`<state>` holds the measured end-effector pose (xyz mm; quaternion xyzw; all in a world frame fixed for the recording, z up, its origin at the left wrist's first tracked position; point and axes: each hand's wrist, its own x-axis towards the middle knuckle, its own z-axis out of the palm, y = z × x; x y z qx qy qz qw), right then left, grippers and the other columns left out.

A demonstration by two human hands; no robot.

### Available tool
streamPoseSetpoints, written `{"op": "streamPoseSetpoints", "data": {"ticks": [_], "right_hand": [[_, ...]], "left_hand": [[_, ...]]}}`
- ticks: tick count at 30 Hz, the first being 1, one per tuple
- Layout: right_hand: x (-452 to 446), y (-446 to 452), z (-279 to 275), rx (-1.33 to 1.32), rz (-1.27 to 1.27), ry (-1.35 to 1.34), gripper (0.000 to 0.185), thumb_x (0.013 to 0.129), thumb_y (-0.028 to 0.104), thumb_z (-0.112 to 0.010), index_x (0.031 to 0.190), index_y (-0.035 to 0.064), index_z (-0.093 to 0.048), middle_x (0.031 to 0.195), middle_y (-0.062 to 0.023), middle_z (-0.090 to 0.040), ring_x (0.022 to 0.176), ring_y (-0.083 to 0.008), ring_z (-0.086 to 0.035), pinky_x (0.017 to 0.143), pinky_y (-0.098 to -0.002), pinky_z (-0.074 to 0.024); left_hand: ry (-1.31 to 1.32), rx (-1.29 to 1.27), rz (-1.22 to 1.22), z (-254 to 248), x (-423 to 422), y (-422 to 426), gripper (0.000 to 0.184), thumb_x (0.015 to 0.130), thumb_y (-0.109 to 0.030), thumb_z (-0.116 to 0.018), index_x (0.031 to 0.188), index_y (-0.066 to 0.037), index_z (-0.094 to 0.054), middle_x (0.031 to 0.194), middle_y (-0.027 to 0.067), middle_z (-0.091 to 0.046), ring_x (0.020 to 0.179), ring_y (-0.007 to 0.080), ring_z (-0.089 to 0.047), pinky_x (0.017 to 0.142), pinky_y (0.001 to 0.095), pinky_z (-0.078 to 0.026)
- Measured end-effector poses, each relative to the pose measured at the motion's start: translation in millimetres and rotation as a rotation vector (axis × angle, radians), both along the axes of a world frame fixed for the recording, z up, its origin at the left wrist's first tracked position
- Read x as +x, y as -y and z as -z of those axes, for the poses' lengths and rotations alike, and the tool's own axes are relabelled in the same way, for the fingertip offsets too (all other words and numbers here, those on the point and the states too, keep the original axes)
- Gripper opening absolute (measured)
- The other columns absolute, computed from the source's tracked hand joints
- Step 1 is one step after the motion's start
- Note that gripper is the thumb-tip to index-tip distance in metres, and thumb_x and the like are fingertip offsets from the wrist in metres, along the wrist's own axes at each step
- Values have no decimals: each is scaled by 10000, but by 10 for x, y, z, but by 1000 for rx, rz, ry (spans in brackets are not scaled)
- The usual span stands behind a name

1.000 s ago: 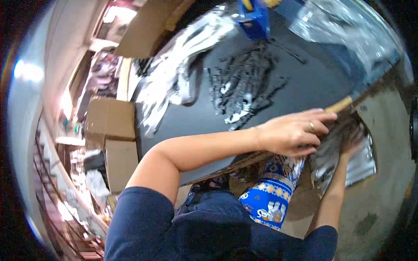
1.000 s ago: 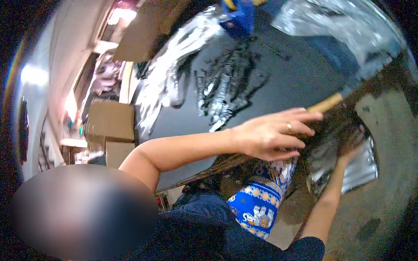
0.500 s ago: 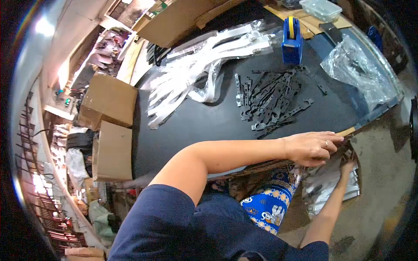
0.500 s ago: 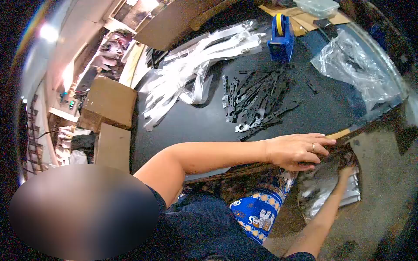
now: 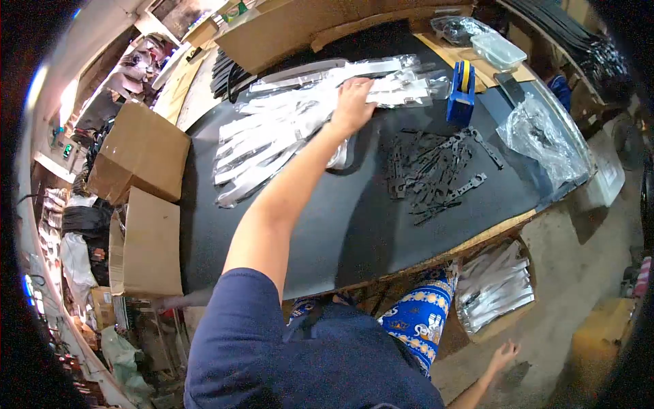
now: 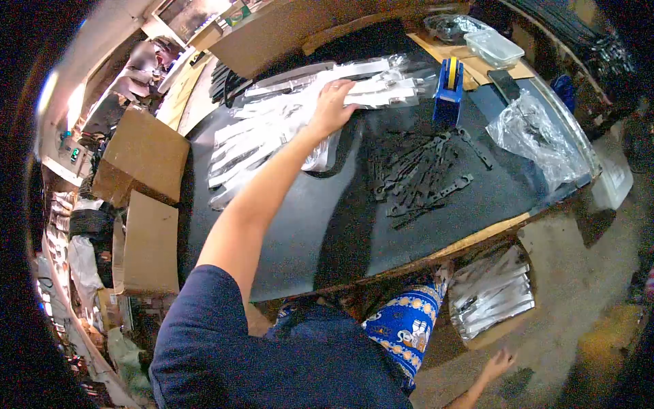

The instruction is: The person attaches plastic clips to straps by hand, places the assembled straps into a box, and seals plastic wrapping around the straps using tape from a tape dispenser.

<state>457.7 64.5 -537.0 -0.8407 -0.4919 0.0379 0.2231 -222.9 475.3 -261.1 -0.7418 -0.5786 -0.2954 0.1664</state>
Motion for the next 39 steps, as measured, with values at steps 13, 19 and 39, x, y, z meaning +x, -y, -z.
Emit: {"op": "streamPoseSetpoints", "data": {"ticks": [13, 19, 39], "right_hand": [[-1321, -1220, -1888, 213, -306, -168, 289, 821, -71, -565, 1095, 3, -622, 1456, -166, -353, 1318, -339, -380, 1059, -422, -353], [-1477, -1262, -2031, 224, -365, -71, 249, 841, -57, -568, 1078, -5, -626, 1458, -164, -356, 1336, -336, -368, 1053, -398, -360], [-1665, -1238, -2426, 205, -355, -161, 267, 837, -99, -522, 1057, 0, -638, 1446, -173, -377, 1305, -330, -418, 1007, -385, -405]], "left_hand": [[-309, -174, -249, 346, -67, -463, 605, 718, -142, -668, 1286, -53, -482, 1219, 132, -482, 1123, 291, -483, 896, 464, -432], [-329, -269, -278, 221, 30, -385, 539, 730, -88, -626, 1255, -62, -509, 1191, 145, -494, 1143, 310, -473, 911, 470, -422], [-135, -235, -113, 120, -229, -652, 291, 718, -215, -701, 939, -75, -573, 1062, 148, -575, 1067, 348, -539, 866, 489, -460]]}}
